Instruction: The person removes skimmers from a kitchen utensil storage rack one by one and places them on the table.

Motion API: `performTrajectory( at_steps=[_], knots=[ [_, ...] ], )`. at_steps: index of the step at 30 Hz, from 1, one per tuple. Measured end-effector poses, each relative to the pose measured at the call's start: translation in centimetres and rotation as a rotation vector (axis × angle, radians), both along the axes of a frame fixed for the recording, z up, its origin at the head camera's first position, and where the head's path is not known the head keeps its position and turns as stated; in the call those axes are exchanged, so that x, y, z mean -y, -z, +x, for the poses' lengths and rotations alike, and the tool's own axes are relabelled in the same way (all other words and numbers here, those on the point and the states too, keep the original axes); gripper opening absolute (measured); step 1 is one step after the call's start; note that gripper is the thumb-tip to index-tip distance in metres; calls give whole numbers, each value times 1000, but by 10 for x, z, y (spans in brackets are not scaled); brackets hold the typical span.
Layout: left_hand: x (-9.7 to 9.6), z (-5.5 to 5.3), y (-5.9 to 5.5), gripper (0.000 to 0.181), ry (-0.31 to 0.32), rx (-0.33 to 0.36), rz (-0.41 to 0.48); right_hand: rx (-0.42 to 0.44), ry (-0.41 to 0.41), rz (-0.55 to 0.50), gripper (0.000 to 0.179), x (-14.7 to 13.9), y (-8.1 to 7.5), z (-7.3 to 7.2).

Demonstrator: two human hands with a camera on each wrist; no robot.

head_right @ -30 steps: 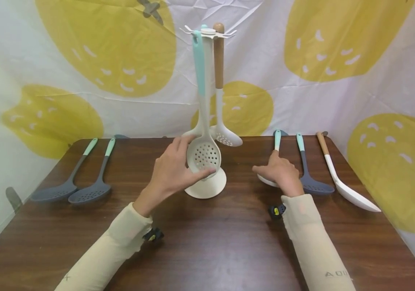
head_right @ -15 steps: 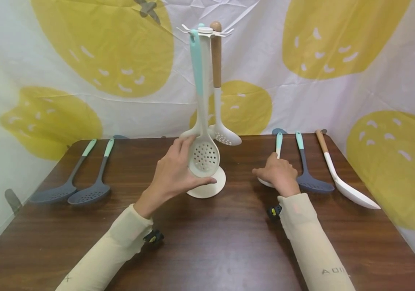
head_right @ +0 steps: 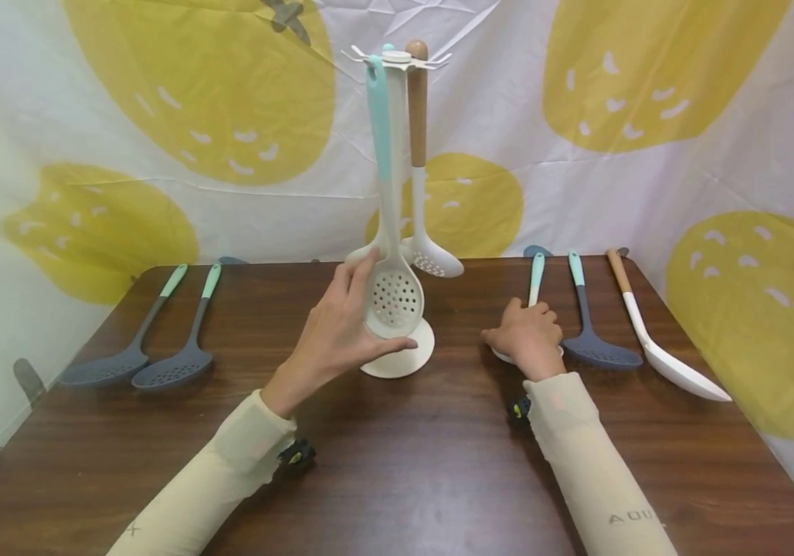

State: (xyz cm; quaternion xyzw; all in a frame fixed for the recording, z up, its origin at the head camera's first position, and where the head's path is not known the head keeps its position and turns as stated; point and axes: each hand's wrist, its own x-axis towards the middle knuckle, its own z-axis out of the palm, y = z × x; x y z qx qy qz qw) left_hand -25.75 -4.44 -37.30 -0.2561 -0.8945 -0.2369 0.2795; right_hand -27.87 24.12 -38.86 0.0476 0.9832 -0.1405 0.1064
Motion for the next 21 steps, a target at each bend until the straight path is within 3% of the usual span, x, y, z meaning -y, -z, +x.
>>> performTrajectory(
  at_steps=[11, 21],
  knots=[
    [-5, 1, -1, 129, 66, 19, 37, 7, -26, -5, 69, -3, -5, 1],
    [-4, 3, -3, 133, 27, 73, 56, -57, -43, -32, 70, -4, -13, 2]
  ],
)
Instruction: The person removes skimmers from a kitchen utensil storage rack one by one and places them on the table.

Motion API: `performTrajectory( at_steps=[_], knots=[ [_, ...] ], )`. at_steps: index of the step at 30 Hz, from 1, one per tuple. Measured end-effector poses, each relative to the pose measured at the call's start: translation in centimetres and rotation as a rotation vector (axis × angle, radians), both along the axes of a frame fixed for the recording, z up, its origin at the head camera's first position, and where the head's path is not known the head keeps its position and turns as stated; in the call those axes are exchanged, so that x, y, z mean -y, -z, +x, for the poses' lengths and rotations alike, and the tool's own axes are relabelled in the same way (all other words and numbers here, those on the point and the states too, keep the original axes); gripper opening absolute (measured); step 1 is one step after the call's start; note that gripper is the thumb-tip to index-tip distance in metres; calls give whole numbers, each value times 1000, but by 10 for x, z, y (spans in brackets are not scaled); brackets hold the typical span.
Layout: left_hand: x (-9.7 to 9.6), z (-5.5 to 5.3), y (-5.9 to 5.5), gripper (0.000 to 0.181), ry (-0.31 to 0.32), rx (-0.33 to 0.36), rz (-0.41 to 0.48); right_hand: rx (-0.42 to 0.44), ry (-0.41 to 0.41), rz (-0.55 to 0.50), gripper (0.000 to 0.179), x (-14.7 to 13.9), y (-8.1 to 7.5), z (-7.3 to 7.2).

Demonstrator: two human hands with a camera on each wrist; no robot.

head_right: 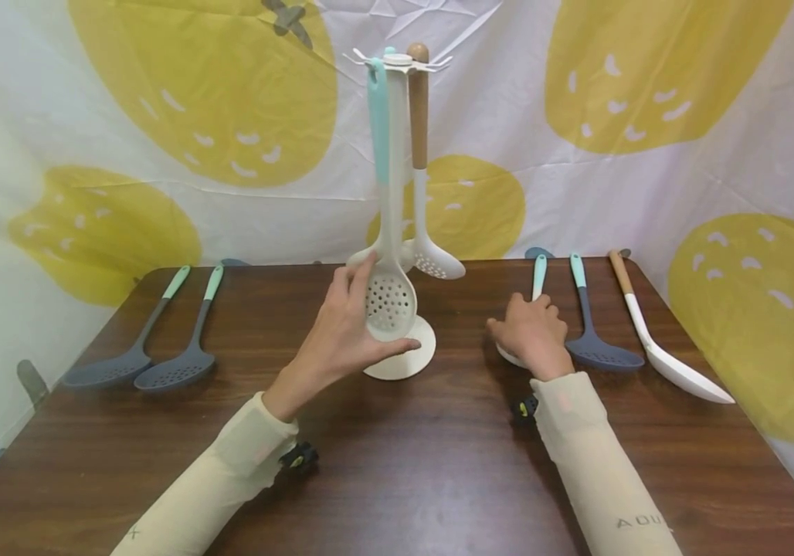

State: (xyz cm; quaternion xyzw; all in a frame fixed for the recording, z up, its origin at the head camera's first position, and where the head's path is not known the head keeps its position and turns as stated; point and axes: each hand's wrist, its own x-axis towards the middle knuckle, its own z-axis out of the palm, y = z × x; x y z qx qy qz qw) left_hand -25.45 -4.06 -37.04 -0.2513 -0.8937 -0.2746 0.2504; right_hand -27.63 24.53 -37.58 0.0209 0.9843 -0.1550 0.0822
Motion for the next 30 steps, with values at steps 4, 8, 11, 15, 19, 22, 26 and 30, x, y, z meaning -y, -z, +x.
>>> performTrajectory(
  at_steps=[4, 8, 11, 15, 19, 22, 26, 30],
  knots=[
    [-1, 1, 0, 128, -26, 7, 11, -38, -2, -14, 69, 0, -6, 1],
    [-1, 1, 0, 119, -49, -5, 2, -87, -7, -33, 68, 0, -11, 2],
    [0, 1, 1, 115, -53, -23, -2, -127, -10, -43, 67, 1, -13, 3],
    [1, 2, 0, 113, -46, -29, -2, -159, -7, -56, 65, 2, -16, 3],
    [2, 4, -3, 111, -50, -42, -5, -182, -14, -68, 63, 5, -18, 5],
    [3, 6, -7, 110, -54, -63, -4, -205, -21, -79, 62, 7, -20, 6],
    [7, 7, -12, 110, -61, -71, 9, -236, -30, -95, 60, 9, -23, 8],
    [15, 7, -18, 111, -76, -58, 30, -279, -43, -109, 59, 11, -26, 9]
  ],
)
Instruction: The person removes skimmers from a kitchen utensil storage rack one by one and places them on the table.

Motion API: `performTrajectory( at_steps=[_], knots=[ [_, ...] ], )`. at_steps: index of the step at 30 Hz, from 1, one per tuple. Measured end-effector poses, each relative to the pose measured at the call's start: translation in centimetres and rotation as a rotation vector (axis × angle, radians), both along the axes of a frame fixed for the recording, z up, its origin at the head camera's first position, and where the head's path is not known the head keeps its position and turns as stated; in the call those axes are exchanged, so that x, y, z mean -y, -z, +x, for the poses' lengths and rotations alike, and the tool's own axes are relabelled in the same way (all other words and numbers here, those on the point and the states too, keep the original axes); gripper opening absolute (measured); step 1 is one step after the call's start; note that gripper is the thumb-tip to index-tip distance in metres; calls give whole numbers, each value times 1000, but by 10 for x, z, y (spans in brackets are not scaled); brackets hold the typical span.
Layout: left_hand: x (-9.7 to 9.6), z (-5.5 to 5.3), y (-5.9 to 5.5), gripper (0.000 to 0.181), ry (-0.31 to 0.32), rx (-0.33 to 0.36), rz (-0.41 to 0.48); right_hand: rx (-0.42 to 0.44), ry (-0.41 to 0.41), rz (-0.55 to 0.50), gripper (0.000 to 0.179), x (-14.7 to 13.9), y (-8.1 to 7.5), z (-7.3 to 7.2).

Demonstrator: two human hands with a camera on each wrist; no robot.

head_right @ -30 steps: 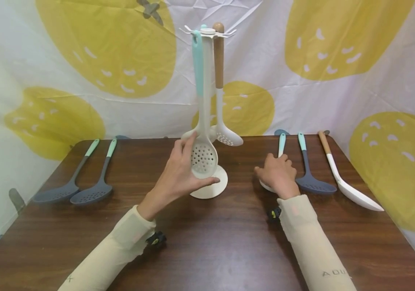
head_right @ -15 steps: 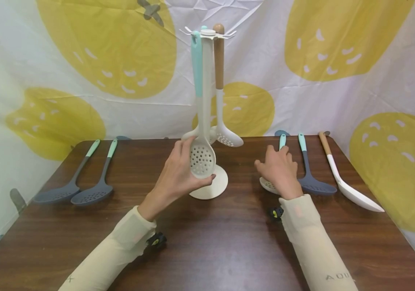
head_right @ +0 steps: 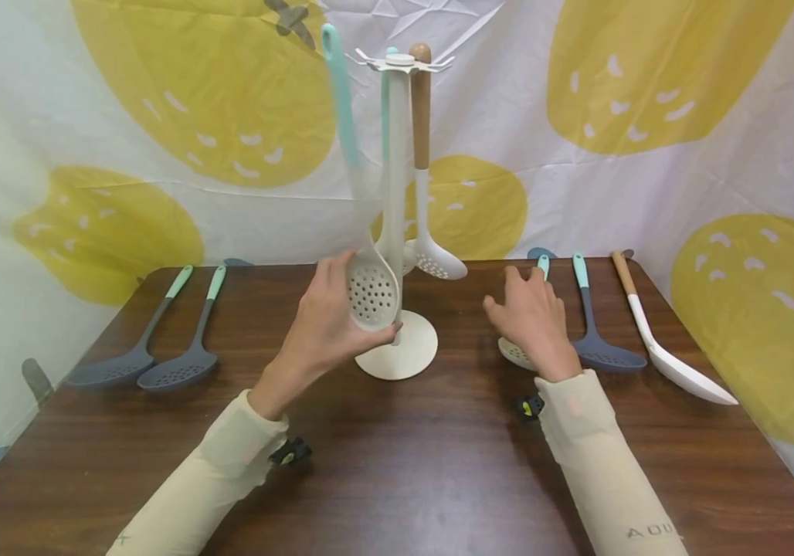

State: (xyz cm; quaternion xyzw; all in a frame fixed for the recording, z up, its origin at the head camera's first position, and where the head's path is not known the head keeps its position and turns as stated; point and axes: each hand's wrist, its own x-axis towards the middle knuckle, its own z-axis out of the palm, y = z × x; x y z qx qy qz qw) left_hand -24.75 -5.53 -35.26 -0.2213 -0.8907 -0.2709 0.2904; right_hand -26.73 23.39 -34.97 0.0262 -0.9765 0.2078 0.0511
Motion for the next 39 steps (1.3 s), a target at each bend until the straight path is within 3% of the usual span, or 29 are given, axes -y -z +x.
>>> performTrajectory(
  at_steps=[9, 13, 19, 25, 34, 39],
  knots=[
    [39, 4, 2, 109, -81, 63, 25, -119, -47, -91, 58, 8, -6, 0],
    [63, 7, 8, 110, -135, 123, 1, -206, -127, -187, 52, 13, -9, 0],
    [102, 10, 17, 111, -263, 199, -149, -292, -269, -260, 53, 17, -7, -1],
    [133, 11, 27, 106, -317, 311, -297, -289, -306, -267, 61, 18, -5, -1],
    [148, 14, 34, 92, -333, 477, -383, -250, -318, -265, 64, 22, 0, -2],
    [149, 10, 34, 85, -366, 537, -410, -263, -327, -271, 65, 25, 1, -4]
  ],
)
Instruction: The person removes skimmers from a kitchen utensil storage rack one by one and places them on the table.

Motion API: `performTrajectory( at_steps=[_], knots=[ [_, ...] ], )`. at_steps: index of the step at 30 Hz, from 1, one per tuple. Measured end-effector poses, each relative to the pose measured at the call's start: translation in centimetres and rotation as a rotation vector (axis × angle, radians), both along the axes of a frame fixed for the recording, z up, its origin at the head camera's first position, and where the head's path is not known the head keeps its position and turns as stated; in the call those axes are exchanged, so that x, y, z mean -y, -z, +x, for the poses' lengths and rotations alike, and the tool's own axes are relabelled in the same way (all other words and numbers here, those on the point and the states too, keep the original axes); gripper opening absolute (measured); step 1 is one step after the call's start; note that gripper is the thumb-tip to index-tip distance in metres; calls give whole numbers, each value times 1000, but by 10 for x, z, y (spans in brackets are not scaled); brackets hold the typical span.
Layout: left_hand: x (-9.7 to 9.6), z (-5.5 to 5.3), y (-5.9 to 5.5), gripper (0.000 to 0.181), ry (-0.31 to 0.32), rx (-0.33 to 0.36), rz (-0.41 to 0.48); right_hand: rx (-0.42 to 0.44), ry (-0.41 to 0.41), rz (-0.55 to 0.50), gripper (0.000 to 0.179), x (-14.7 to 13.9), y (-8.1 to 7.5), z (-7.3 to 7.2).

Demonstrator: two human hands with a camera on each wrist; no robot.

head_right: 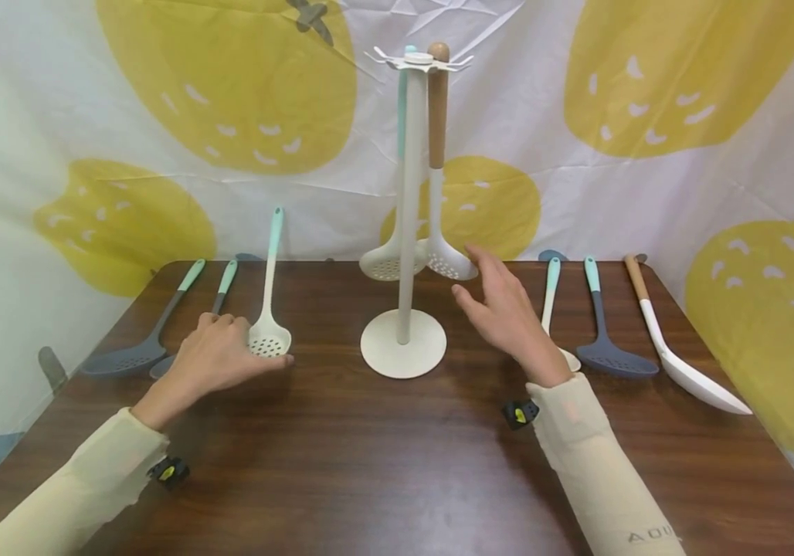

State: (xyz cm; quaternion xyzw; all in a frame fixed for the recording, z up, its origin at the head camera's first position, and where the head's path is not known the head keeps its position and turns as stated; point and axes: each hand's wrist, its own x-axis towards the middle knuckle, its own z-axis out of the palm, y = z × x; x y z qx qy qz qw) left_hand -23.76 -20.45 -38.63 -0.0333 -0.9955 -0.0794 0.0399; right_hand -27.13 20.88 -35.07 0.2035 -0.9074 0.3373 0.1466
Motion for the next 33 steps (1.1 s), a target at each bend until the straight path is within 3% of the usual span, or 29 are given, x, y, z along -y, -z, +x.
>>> performTrajectory(
  at_steps=[6, 10, 19, 26, 33],
  knots=[
    [2, -1, -2, 79, -31, 107, -21, -5, 5, -5, 66, 1, 1, -1],
    [2, -3, -4, 76, -43, 189, -24, -54, 15, -7, 61, 2, 0, -2],
    [-2, -10, -13, 89, -34, 322, -93, -139, 27, -24, 49, 0, 2, -4],
    [-6, -14, -17, 100, -40, 385, -117, -202, 59, -55, 42, -1, 4, -7],
    [-6, -17, -16, 111, -30, 408, -126, -220, 103, -101, 17, -4, 7, -6]
  ],
)
